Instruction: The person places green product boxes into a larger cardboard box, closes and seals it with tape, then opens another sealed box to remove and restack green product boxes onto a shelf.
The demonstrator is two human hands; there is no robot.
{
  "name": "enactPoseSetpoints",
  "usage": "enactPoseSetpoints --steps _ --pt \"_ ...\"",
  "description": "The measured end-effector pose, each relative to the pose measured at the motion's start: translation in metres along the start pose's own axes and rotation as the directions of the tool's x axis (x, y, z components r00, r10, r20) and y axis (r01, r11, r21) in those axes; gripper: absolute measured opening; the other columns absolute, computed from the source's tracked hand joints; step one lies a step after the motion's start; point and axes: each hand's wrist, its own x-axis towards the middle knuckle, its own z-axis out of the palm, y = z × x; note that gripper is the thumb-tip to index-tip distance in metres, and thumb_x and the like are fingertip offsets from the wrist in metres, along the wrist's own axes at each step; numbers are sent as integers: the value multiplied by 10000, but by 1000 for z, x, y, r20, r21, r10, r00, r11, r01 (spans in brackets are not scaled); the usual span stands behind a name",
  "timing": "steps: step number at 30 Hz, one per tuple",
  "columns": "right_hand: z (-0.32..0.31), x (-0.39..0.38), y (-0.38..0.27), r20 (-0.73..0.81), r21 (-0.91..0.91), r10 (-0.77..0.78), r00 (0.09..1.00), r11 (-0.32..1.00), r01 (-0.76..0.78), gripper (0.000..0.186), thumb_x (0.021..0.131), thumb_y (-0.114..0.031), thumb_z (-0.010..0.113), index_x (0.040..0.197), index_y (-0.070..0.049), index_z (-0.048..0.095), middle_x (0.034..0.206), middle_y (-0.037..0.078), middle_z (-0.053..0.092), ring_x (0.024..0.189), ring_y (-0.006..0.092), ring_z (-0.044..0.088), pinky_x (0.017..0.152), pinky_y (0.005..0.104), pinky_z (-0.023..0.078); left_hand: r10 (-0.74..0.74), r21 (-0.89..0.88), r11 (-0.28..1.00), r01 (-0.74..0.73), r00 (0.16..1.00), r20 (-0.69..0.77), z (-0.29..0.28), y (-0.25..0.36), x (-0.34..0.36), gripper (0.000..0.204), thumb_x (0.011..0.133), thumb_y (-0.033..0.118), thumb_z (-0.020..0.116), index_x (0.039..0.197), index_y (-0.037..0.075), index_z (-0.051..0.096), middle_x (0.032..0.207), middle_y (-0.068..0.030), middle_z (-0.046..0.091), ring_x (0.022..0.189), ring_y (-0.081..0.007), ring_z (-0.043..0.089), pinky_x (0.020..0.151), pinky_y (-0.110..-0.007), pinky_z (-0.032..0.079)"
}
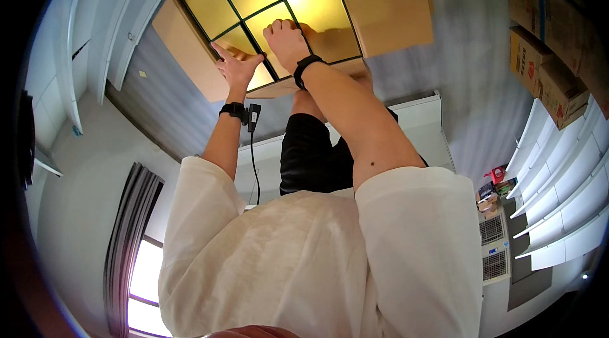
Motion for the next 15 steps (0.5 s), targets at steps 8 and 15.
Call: enactPoseSetpoints --steps 8,15 --pt "-6 -1 -4 8 -9 12 1000 1000 -12 392 824 -121 665 1184 -66 522 1134 114 548 1084 270 559 737 340 566 48 -27 998 -49 998 -52 -1 -2 -2 1478 544 338 892 1544 139 -178 1333 -362 289 1231 -484 355 1069 -507 334" --pt "-1 0 0 -31 38 3 1000 999 -1 419 799 -103 688 1181 -51 522 1122 121 544 1077 266 564 741 337 573 10 -72 997 -27 976 -219 13 -8 -11 1463 542 355 898 1549 92 -131 1358 -386 255 1195 -457 375 1004 -506 389"
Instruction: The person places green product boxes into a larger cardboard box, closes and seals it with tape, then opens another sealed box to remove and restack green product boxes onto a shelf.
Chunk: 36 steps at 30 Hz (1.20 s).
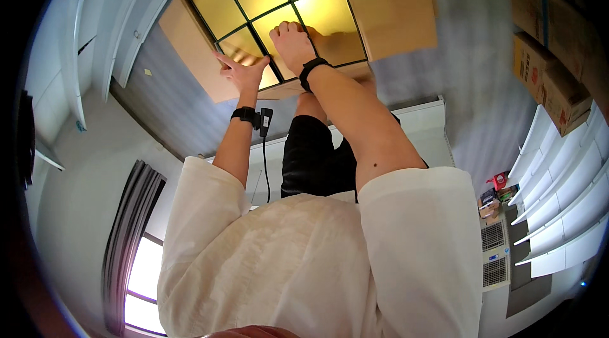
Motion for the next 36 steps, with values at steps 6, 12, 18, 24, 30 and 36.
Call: enactPoseSetpoints --steps 6,12,18,24,30,36 --pt "-2 0 -1 8 4 -15 1000 1000 15 401 816 -109 671 1184 -53 522 1127 122 540 1077 265 564 742 334 574 -61 23 998 59 994 91 -1 -6 -3 1468 564 438 888 1552 107 -147 1307 -397 385 1175 -450 421 996 -467 397" --pt "-1 0 -1 8 -50 -14 1000 999 14 390 817 -113 670 1174 -63 523 1111 116 540 1055 254 570 714 306 573 -16 18 1000 13 979 201 8 -21 15 1461 584 447 881 1551 131 -167 1261 -402 449 1195 -450 426 1034 -475 359" --pt "3 2 -1 -27 -66 9 1000 998 -10 373 828 -116 647 1172 -72 511 1099 113 538 1039 251 574 720 307 569 -94 59 995 82 966 241 -1 -5 11 1476 559 415 899 1551 165 -164 1283 -393 384 1205 -497 404 1045 -518 346" --pt "5 1 -4 4 -26 29 1000 999 -29 391 819 -90 651 1173 -70 487 1097 127 534 1058 276 572 748 326 576 -111 92 991 97 979 170 -5 1 5 1437 551 389 910 1566 239 -97 1270 -352 397 1217 -482 412 1030 -530 365" --pt "10 8 -1 12 -22 38 999 999 -38 391 799 -99 692 1153 -86 526 1100 113 544 1049 263 574 728 321 572 -105 101 991 92 986 129 -29 7 -9 1408 555 397 901 1572 253 -62 1239 -326 422 1154 -465 472 995 -510 404" --pt "10 11 -1 43 41 -1 999 999 -1 523 725 -97 777 1169 -72 502 1173 150 518 1102 324 548 825 385 560 -91 53 995 86 992 88 -65 6 -24 1420 542 365 900 1574 248 -68 1195 -281 451 1099 -441 496 949 -509 440"
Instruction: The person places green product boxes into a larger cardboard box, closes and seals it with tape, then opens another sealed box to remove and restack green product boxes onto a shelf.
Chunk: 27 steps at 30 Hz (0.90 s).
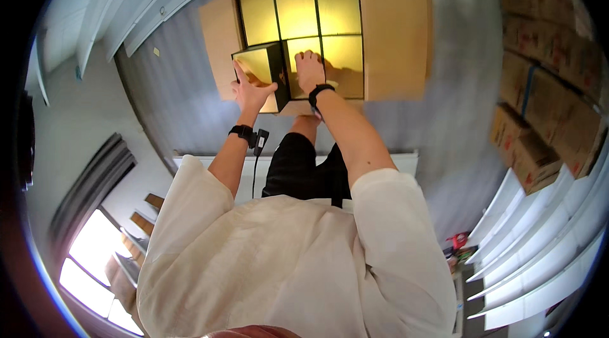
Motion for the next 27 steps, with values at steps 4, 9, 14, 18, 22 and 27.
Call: enactPoseSetpoints --steps 4,9,14,18,22,27 --pt "-86 -5 -37 -19 21 -162 987 987 162 835 680 -140 810 1404 -79 397 1358 213 467 1253 390 478 976 440 485 -49 -25 998 50 999 24 -12 -1 -9 1408 539 392 891 1576 251 -51 1200 -259 454 1113 -443 497 938 -505 445" --pt "-129 28 -95 143 -387 -736 661 574 722 842 779 -162 700 1521 -186 301 1537 79 365 1446 262 297 1171 447 268 -42 -100 994 41 999 -4 -14 0 -12 1419 501 501 896 1572 137 39 1241 -245 450 1132 -405 486 915 -540 405" --pt "-110 62 -128 526 -472 -692 495 247 846 904 775 -232 711 1543 -163 238 1579 70 305 1489 231 199 1204 433 184 -29 -217 976 -1 990 -136 -3 -6 -16 1317 489 557 876 1508 24 233 1268 -229 490 1167 -398 480 936 -539 381" --pt "-117 72 -139 624 -351 -677 390 203 914 1099 630 -162 803 1544 -102 196 1582 132 271 1492 274 190 1212 441 175 -52 -194 980 35 995 -88 -5 -8 -16 1264 471 551 883 1452 -8 316 1258 -217 465 1178 -377 459 948 -534 358" --pt "-110 86 -134 701 -300 -654 284 91 950 1100 659 -131 794 1557 -99 160 1535 179 317 1457 324 244 1186 478 197 -48 -217 975 39 998 -36 -5 -11 -20 1214 473 493 885 1435 -11 344 1329 -228 430 1206 -369 427 972 -547 337" --pt "-113 90 -143 729 -250 -659 185 -5 968 1102 652 -116 782 1551 -66 145 1431 224 389 1373 379 331 1153 500 236 -85 -255 965 52 989 -118 11 -11 -28 1177 514 436 867 1455 -11 318 1383 -241 388 1237 -378 391 996 -572 303"
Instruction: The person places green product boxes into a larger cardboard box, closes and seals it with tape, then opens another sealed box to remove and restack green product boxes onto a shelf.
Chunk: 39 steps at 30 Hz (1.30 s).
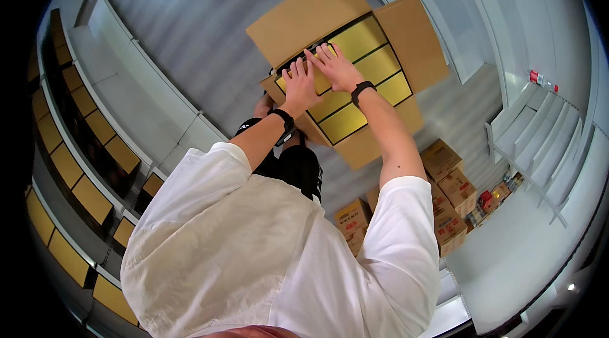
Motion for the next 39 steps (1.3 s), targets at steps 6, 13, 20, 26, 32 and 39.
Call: enactPoseSetpoints --steps 6,13,20,26,32,39 --pt "-7 0 -4 15 -16 -6 1000 1000 6 1116 622 -143 798 1539 -56 169 1407 227 409 1357 378 354 1140 501 262 37 -8 999 -37 998 41 -9 -9 -3 1268 492 426 879 1502 6 236 1361 -224 396 1219 -369 406 1000 -551 308" --pt "-60 -31 -12 -83 17 -5 997 1000 7 1027 608 -96 761 1504 -40 262 1377 216 435 1323 363 393 1130 491 289 134 -3 991 -134 990 -41 -66 5 -23 1277 455 455 876 1485 -10 280 1287 -241 435 1131 -367 449 932 -461 357" --pt "-122 -76 -39 -128 -74 51 991 995 -60 1086 582 -118 783 1518 -29 239 1397 202 430 1345 333 387 1143 494 278 252 62 967 -247 962 -109 -127 30 -54 1261 431 456 846 1449 -55 306 1167 -209 468 1069 -355 470 873 -459 383" --pt "-152 -121 -73 -244 7 199 949 979 -203 1129 540 -158 830 1506 -15 265 1348 207 441 1296 349 398 1088 524 334 431 161 896 -413 897 -97 -173 43 -79 1197 438 426 842 1440 -7 352 1215 -205 471 1095 -361 481 905 -445 386" --pt "-143 -177 -101 -237 200 563 792 826 -527 1270 451 -320 893 1503 -5 254 1241 220 453 1215 389 424 1017 542 368 833 152 545 -825 553 12 -187 66 -40 1134 450 370 801 1422 -14 362 1195 -200 484 1093 -350 483 919 -433 387" --pt "-83 -209 -142 -126 345 905 407 425 -837 1321 484 -430 893 1519 -1 193 1246 226 443 1214 393 416 995 571 362 923 131 182 -975 215 319 -165 131 -17 1150 444 333 851 1424 -15 363 1207 -156 515 1113 -317 507 937 -399 397"
